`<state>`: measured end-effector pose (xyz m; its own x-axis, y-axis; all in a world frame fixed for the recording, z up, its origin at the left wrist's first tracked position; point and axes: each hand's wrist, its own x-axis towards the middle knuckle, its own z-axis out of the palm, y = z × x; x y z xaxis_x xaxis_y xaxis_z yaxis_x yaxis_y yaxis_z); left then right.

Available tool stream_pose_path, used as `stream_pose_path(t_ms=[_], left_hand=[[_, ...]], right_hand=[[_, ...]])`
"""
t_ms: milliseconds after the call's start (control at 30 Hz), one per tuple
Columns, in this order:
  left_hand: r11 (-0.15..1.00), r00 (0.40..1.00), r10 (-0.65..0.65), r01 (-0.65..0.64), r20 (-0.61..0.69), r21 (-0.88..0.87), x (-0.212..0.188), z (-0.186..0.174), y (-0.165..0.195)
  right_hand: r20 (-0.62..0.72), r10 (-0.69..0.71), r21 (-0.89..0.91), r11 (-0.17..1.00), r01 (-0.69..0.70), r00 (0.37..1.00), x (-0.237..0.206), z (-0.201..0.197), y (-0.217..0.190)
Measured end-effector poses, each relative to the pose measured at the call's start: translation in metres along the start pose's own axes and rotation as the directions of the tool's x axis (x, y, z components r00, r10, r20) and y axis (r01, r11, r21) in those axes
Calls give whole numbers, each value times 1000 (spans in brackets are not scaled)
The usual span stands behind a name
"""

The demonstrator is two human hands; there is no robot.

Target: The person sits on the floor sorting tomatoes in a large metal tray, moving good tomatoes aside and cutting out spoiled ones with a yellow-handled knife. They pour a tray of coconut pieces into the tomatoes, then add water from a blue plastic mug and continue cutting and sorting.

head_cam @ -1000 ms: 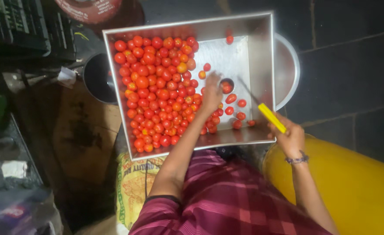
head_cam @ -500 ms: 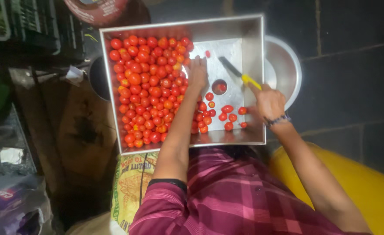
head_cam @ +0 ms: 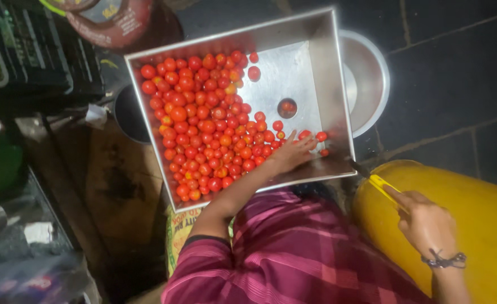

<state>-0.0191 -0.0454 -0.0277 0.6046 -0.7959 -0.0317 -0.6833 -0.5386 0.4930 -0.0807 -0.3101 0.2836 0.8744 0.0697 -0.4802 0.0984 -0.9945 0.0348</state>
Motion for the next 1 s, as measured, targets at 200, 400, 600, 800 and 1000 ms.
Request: stream_pose_path(t_ms=[200, 400, 600, 800, 1000], left_hand=[[988, 992, -110, 101, 69, 119, 17, -28, -75], [907, 892, -413, 422, -186, 11, 9, -60, -97], [701, 633, -714, 645, -300, -305, -61, -85, -112], [716, 734, -677, 673, -53, 186, -106, -85, -75], [694, 705, -708, 702, -24, 159, -66, -65, -50]], right_hand=[[-150, 73, 119, 991, -55, 986, -19, 14, -36], [-197, 107, 181, 981, -71, 975, -24, 2, -75], [-171, 107, 163, 983, -79, 979, -9, -18, -116], [39, -68, 180, 982, 60, 997, 8, -12, -136], [112, 8, 24, 1000, -10, 994, 35, 35, -140]])
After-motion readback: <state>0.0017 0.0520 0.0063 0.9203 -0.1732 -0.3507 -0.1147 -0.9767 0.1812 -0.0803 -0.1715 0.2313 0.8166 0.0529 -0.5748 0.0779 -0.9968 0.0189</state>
